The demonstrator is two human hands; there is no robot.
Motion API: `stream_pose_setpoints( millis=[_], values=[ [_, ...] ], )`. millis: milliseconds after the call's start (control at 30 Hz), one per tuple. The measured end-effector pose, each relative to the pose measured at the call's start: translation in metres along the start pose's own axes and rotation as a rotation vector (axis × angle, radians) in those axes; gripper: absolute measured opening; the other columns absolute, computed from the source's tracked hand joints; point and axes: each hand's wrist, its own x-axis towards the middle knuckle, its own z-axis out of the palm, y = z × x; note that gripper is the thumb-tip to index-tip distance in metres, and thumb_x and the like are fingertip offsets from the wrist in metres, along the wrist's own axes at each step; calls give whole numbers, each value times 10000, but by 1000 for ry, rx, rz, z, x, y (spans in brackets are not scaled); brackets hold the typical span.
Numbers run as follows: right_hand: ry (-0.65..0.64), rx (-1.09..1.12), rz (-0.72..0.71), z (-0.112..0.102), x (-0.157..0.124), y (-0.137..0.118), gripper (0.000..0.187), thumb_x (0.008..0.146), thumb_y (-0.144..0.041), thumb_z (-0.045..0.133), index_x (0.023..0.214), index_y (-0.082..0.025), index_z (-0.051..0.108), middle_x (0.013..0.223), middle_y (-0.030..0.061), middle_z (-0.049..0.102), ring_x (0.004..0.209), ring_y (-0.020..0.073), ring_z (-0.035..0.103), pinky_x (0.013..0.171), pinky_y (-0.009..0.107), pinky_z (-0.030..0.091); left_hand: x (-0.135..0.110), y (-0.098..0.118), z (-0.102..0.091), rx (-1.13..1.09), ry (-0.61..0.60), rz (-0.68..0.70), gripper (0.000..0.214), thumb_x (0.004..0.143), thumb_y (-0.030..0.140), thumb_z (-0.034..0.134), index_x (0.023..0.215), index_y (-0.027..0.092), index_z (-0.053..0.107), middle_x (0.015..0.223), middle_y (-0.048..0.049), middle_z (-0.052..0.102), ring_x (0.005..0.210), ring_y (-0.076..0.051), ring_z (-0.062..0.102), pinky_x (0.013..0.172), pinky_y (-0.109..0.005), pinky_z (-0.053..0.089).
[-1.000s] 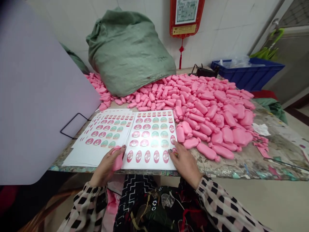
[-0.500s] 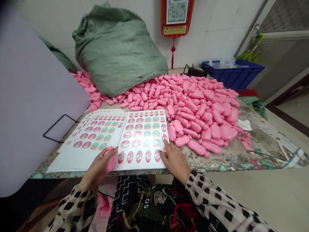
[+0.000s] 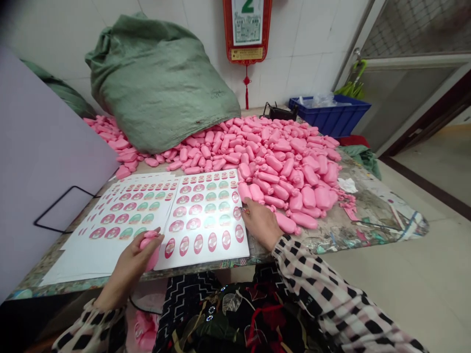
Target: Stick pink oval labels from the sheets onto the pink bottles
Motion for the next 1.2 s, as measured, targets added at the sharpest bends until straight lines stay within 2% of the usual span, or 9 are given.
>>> stream_pose_setpoints(
  millis=[167, 300, 500, 667, 833, 933, 1033, 1100, 1200],
  values=[
    [59, -226, 9, -10, 22, -10, 345, 902, -346, 340, 1196, -201, 450, 1119, 117, 538, 835, 224, 597, 599, 295, 417, -4, 12, -4, 6, 8, -6, 376, 660, 496, 643, 929, 235, 613, 1145, -39, 628, 1065, -247, 539, 903, -291, 383],
    [24, -242, -18, -9, 42, -12, 295, 902, -321, 338, 1127, -182, 469, 1118, 121, 502, 864, 221, 582, 636, 308, 434, -16, 29, 4, -50, -44, 1, 323, 662, 474, 650, 884, 242, 611, 1063, -26, 663, 988, -233, 570, 840, -273, 408],
    [-12, -248, -23, -2, 55, -16, 333, 893, -339, 366, 1190, -203, 430, 1154, 132, 464, 854, 217, 578, 654, 321, 439, -25, 46, 29, -175, -151, 60, 237, 657, 385, 667, 806, 216, 592, 842, -19, 681, 767, -184, 608, 724, -263, 444],
    [82, -277, -33, -18, 73, -12, 364, 898, -334, 358, 1239, -218, 411, 1150, 120, 447, 836, 221, 579, 630, 306, 429, -20, 59, 56, -125, -275, 109, 176, 668, 357, 642, 759, 212, 601, 647, 17, 602, 606, -148, 557, 601, -249, 420],
    [229, -189, 95, -36, 82, 2, 496, 922, -465, 263, 1347, -214, 317, 1216, 155, 389, 893, 239, 563, 685, 330, 418, -4, 72, 84, 72, -406, 310, 191, 705, 324, 598, 875, 249, 639, 758, 18, 632, 708, -173, 559, 645, -264, 388],
    [169, -43, 26, -28, 68, 10, 433, 945, -423, 208, 1214, -233, 489, 1073, 96, 515, 886, 208, 563, 723, 311, 411, 9, 79, 102, 232, -439, 471, 123, 732, 286, 559, 825, 239, 624, 754, 0, 623, 729, -193, 560, 656, -283, 370],
    [102, 77, -91, -12, 50, 14, 357, 950, -326, 259, 1108, -216, 559, 1012, 57, 587, 931, 176, 548, 777, 276, 395, 20, 84, 122, 375, -439, 657, 105, 768, 260, 505, 768, 216, 600, 783, -37, 614, 765, -214, 569, 671, -302, 370],
    [114, 66, -134, -4, 44, 13, 320, 943, -282, 289, 1084, -200, 565, 1009, 56, 599, 944, 173, 533, 793, 270, 380, 27, 85, 134, 413, -434, 756, 144, 782, 256, 488, 840, 207, 611, 946, -75, 621, 864, -235, 580, 721, -314, 388],
    [149, -62, -168, 1, 48, 9, 292, 932, -252, 319, 1056, -194, 577, 974, 68, 596, 931, 190, 509, 798, 284, 354, 33, 85, 147, 509, -439, 784, 282, 782, 298, 505, 1031, 205, 596, 1259, -111, 504, 997, -266, 568, 789, -334, 413]
  ],
)
